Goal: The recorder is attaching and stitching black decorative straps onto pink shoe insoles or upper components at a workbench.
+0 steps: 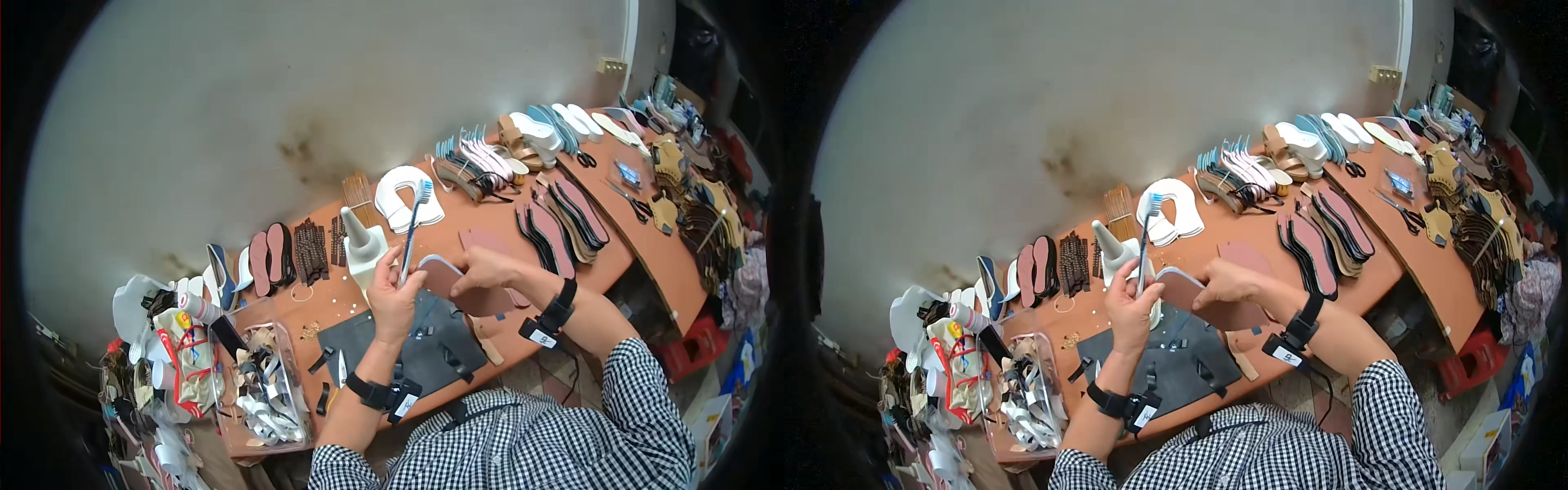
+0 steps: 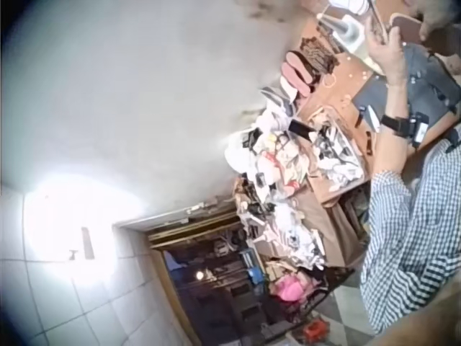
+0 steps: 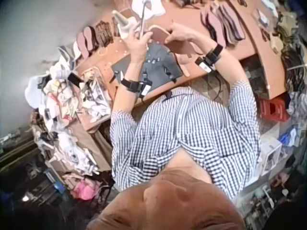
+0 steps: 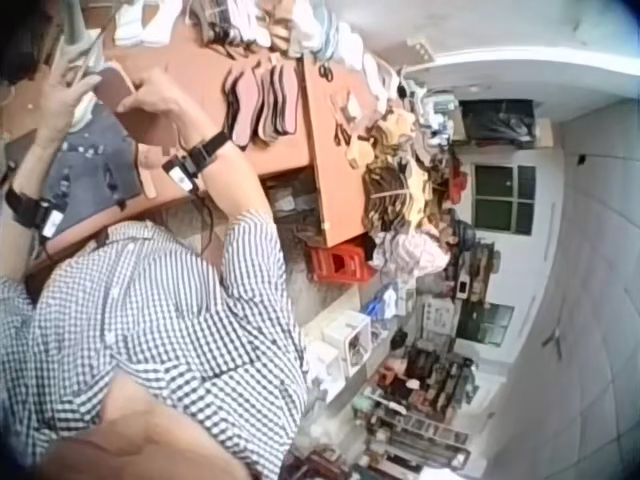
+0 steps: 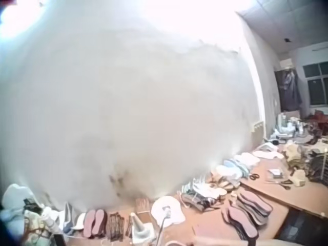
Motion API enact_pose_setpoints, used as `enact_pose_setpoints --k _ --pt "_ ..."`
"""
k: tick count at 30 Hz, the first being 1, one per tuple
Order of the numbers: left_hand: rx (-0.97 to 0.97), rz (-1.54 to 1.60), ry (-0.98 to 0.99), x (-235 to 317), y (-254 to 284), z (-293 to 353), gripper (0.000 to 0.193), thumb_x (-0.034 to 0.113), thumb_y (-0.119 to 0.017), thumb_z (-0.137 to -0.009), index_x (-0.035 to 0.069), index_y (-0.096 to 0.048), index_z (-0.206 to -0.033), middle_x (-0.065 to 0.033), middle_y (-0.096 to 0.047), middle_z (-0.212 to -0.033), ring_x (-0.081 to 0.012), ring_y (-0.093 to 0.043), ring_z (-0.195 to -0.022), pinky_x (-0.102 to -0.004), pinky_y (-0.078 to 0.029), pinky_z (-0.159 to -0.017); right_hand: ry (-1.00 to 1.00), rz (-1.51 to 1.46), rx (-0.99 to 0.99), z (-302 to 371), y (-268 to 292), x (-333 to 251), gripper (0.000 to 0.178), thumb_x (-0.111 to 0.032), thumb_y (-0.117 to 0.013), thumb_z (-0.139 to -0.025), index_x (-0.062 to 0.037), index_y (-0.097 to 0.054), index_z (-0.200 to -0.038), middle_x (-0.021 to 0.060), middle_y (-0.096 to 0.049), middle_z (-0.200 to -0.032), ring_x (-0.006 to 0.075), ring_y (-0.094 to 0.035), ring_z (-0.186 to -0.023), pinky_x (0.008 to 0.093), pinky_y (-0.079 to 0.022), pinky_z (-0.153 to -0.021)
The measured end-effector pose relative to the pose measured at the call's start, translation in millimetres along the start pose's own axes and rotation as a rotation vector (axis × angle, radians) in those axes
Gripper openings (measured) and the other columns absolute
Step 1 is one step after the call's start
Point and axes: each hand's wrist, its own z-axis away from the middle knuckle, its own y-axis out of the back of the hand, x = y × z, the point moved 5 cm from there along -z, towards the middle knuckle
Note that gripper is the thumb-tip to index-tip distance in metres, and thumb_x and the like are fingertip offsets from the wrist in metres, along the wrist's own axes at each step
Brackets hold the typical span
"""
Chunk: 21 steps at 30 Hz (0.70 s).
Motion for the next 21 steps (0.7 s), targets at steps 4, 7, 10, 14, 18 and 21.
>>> enact_pose_setpoints --k 4,7,10,14,18,21 --pt "0.102 -0.292 -0.241 9.9 19.0 -1.6 0.035 0.002 -0.056 -0.083 0.0 -0.05 -0.118 -0.0067 -0.06 -0.089 -0.0093 -0.055 -0.079 -0.022 -0.044 -0.07 -0.107 -0.362 0.122 4.4 20.0 17.3 0.023 -0.007 -0.072 -0.067 0.0054 -0.064 -0.084 0.0093 -0.065 -0.075 0.016 -0.061 -0.068 0.0282 -0.049 -0.064" --pt "0.075 -0.489 -0.345 16.2 29.4 7.9 0.026 0.002 -0.056 -0.082 0.003 -0.06 -0.108 -0.0082 -0.06 -0.081 -0.0114 -0.055 -0.071 -0.0242 -0.044 -0.064 -0.137 -0.521 0.16 10.1 25.8 27.5 0.016 0.0 -0.07 -0.069 0.0043 -0.065 -0.083 0.0091 -0.064 -0.075 0.0154 -0.061 -0.065 0.0272 -0.049 -0.063" --pt "-0.034 -0.621 -0.39 20.6 27.8 13.8 0.028 0.002 -0.058 -0.081 0.006 -0.061 -0.108 -0.0087 -0.057 -0.073 -0.0149 -0.055 -0.064 -0.0258 -0.043 -0.06 -0.13 -0.553 0.133 13.8 27.9 31.0 0.015 -0.001 -0.07 -0.069 0.0044 -0.065 -0.082 0.0091 -0.064 -0.074 0.0153 -0.061 -0.066 0.0272 -0.049 -0.063" --pt "-0.066 -0.617 -0.386 17.6 27.9 12.5 0.027 0.003 -0.058 -0.081 0.006 -0.061 -0.107 -0.0083 -0.057 -0.071 -0.0153 -0.055 -0.063 -0.0267 -0.043 -0.059 -0.143 -0.557 0.12 21.3 24.9 26.3 0.015 0.0 -0.071 -0.068 0.0046 -0.065 -0.081 0.0091 -0.064 -0.074 0.0152 -0.061 -0.065 0.0273 -0.049 -0.063" --pt "-0.097 -0.668 -0.437 24.0 23.7 11.5 0.026 0.004 -0.059 -0.08 0.006 -0.062 -0.106 -0.0092 -0.055 -0.068 -0.0188 -0.054 -0.06 -0.0288 -0.043 -0.057 -0.146 -0.545 0.116 25.3 20.5 20.4 0.016 0.001 -0.071 -0.067 0.0048 -0.065 -0.081 0.0092 -0.064 -0.074 0.0157 -0.061 -0.066 0.0272 -0.05 -0.063" --pt "-0.128 -0.718 -0.47 25.5 19.9 8.5 0.025 0.004 -0.059 -0.08 0.006 -0.062 -0.104 -0.0104 -0.053 -0.065 -0.0219 -0.053 -0.059 -0.0306 -0.043 -0.056 -0.159 -0.546 0.11 28.8 18.5 20.0 0.016 0.001 -0.071 -0.067 0.0048 -0.064 -0.081 0.0095 -0.064 -0.074 0.0162 -0.062 -0.067 0.027 -0.05 -0.064"
